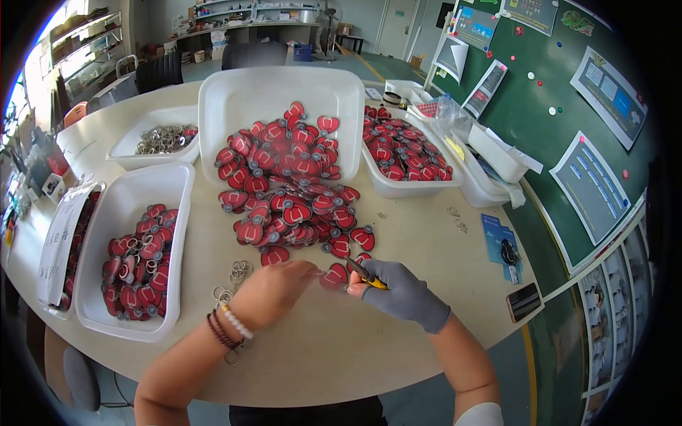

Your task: The person assembles heart-shaped plastic charms onto metal keychain rings using pliers.

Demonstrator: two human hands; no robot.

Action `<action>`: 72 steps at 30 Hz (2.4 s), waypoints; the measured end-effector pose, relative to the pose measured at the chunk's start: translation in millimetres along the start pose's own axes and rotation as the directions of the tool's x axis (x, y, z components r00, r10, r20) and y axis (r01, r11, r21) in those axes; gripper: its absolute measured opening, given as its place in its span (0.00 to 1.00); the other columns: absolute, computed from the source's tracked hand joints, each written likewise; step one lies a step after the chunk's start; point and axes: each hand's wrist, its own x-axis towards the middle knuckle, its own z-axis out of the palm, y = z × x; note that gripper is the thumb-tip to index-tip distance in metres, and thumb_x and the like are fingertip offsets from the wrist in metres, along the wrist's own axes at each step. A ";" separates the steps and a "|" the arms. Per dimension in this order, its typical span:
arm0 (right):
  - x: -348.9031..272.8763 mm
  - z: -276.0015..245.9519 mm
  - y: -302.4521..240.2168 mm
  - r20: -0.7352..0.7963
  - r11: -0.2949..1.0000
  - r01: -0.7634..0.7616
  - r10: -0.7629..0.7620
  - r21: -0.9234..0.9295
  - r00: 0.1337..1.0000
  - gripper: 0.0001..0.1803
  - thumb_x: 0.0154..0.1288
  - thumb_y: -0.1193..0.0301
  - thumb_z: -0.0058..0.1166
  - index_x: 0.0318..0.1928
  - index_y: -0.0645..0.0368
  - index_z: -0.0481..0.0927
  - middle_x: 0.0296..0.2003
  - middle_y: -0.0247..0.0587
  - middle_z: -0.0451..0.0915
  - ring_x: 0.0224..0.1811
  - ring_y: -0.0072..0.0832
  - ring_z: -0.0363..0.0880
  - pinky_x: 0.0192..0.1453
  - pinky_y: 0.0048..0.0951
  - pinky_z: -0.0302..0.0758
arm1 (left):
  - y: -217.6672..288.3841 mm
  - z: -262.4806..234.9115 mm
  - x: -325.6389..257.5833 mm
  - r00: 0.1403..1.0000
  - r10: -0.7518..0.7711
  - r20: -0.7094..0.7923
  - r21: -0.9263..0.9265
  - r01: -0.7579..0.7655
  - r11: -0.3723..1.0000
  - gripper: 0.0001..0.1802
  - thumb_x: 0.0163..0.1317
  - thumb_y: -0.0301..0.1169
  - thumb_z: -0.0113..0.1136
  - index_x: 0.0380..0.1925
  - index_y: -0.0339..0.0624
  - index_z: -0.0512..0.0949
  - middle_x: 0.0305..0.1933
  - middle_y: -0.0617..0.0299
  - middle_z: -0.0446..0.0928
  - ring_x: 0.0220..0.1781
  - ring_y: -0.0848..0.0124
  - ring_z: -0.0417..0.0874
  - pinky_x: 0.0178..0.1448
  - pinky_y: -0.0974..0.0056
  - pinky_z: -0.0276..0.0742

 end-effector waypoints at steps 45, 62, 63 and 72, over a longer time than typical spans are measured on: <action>27.1 115.5 -9.0 0.320 0.379 0.501 -0.447 -0.778 0.836 0.26 0.53 0.62 0.63 0.54 0.53 0.75 0.34 0.35 0.75 0.37 0.34 0.75 0.40 0.38 0.73 | -56.8 -7.4 -69.5 0.808 -0.440 -0.392 -0.336 0.319 0.886 0.09 0.66 0.28 0.57 0.42 0.36 0.77 0.50 0.54 0.80 0.52 0.64 0.79 0.73 0.53 0.57; -9.4 57.3 28.6 0.191 0.422 0.509 -0.599 -0.750 0.777 0.12 0.52 0.68 0.60 0.38 0.53 0.77 0.35 0.38 0.76 0.38 0.39 0.77 0.45 0.41 0.76 | 2.3 56.8 -9.9 0.849 -0.520 -0.098 -0.829 0.219 0.514 0.09 0.70 0.30 0.57 0.39 0.33 0.78 0.33 0.70 0.78 0.37 0.84 0.72 0.42 0.74 0.71; -9.1 54.0 27.3 0.186 0.429 0.504 -0.594 -0.749 0.782 0.12 0.52 0.68 0.60 0.38 0.53 0.77 0.35 0.38 0.76 0.38 0.39 0.77 0.45 0.41 0.76 | -1.4 54.6 -7.6 0.851 -0.513 -0.116 -0.873 0.159 0.460 0.10 0.69 0.31 0.58 0.38 0.34 0.78 0.30 0.69 0.76 0.33 0.83 0.71 0.38 0.73 0.71; 0.4 23.2 3.5 0.077 0.998 0.044 -0.041 -0.036 0.996 0.10 0.65 0.67 0.62 0.38 0.60 0.78 0.26 0.33 0.74 0.30 0.21 0.73 0.37 0.24 0.70 | 12.6 10.6 -34.3 0.885 -0.465 0.025 -0.890 0.232 0.393 0.07 0.70 0.25 0.53 0.43 0.33 0.76 0.33 0.64 0.80 0.37 0.78 0.82 0.39 0.70 0.78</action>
